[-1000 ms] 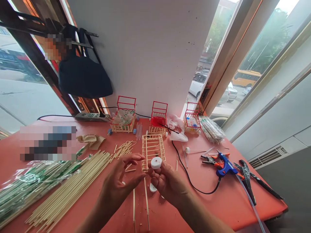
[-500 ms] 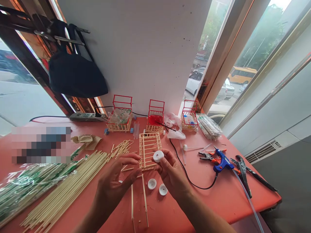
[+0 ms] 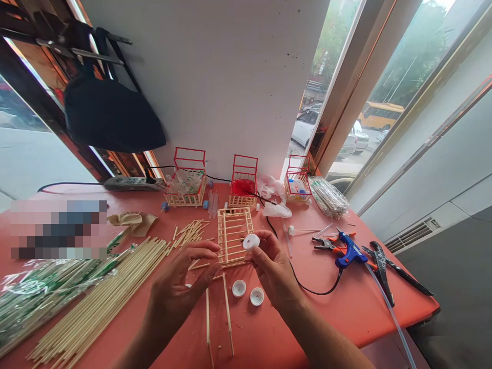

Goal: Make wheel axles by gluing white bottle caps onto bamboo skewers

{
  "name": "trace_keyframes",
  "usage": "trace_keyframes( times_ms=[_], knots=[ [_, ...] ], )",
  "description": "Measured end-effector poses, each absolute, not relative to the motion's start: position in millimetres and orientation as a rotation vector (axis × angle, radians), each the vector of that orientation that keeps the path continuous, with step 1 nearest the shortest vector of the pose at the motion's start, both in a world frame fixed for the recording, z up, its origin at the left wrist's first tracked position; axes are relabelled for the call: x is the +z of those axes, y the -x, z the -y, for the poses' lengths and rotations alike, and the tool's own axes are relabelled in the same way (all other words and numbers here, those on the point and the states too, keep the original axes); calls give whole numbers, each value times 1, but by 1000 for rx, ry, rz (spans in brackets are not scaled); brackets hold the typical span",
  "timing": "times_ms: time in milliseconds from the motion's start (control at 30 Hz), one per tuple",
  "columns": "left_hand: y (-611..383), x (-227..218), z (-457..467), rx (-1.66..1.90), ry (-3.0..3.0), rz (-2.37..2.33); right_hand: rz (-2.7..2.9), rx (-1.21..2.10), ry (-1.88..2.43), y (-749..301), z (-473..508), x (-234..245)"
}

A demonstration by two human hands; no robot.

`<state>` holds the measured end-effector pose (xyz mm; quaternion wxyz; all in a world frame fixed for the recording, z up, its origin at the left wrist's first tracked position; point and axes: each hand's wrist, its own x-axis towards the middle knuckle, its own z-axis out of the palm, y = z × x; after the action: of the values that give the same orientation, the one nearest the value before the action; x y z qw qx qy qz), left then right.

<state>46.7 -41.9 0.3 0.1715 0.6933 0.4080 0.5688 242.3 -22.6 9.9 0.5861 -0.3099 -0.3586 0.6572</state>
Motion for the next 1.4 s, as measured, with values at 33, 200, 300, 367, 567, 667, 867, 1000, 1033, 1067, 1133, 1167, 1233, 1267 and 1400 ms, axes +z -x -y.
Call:
trace_keyframes(
  times_ms=[33, 200, 300, 367, 567, 667, 867, 1000, 1033, 1067, 1133, 1167, 1233, 1267, 1400],
  knots=[
    [-47, 0, 42, 1615, -1968, -1161, 848, 1525, 722, -243, 22, 10],
    [-48, 1, 40, 1641, -1974, -1174, 885, 1500, 758, -246, 20, 10],
    [-48, 2, 40, 1654, -1982, -1176, 884, 1511, 769, -247, 18, 11],
    [-48, 2, 40, 1655, -1989, -1180, 887, 1517, 770, -248, 18, 11],
    [-48, 3, 41, 1667, -2012, -1175, 922, 1501, 768, -251, 17, 11],
    [-48, 4, 42, 1668, -2017, -1181, 925, 1497, 773, -252, 17, 13],
    [-48, 5, 42, 1670, -2032, -1171, 912, 1543, 768, -252, 16, 14],
    [-48, 6, 42, 1665, -2027, -1165, 935, 1539, 762, -252, 16, 15],
    [-48, 6, 42, 1661, -2024, -1167, 947, 1521, 774, -252, 16, 16],
    [-48, 5, 43, 1659, -2022, -1170, 961, 1496, 790, -253, 16, 17],
    [-48, 5, 43, 1659, -2024, -1170, 992, 1457, 820, -254, 16, 19],
    [-47, 5, 42, 1662, -2026, -1170, 1005, 1452, 828, -254, 16, 20],
    [-47, 4, 42, 1669, -2032, -1166, 1023, 1471, 837, -255, 15, 21],
    [-47, 4, 42, 1671, -2033, -1164, 1027, 1486, 839, -256, 15, 21],
    [-46, 4, 40, 1672, -2028, -1156, 1034, 1482, 829, -257, 13, 17]
  ],
)
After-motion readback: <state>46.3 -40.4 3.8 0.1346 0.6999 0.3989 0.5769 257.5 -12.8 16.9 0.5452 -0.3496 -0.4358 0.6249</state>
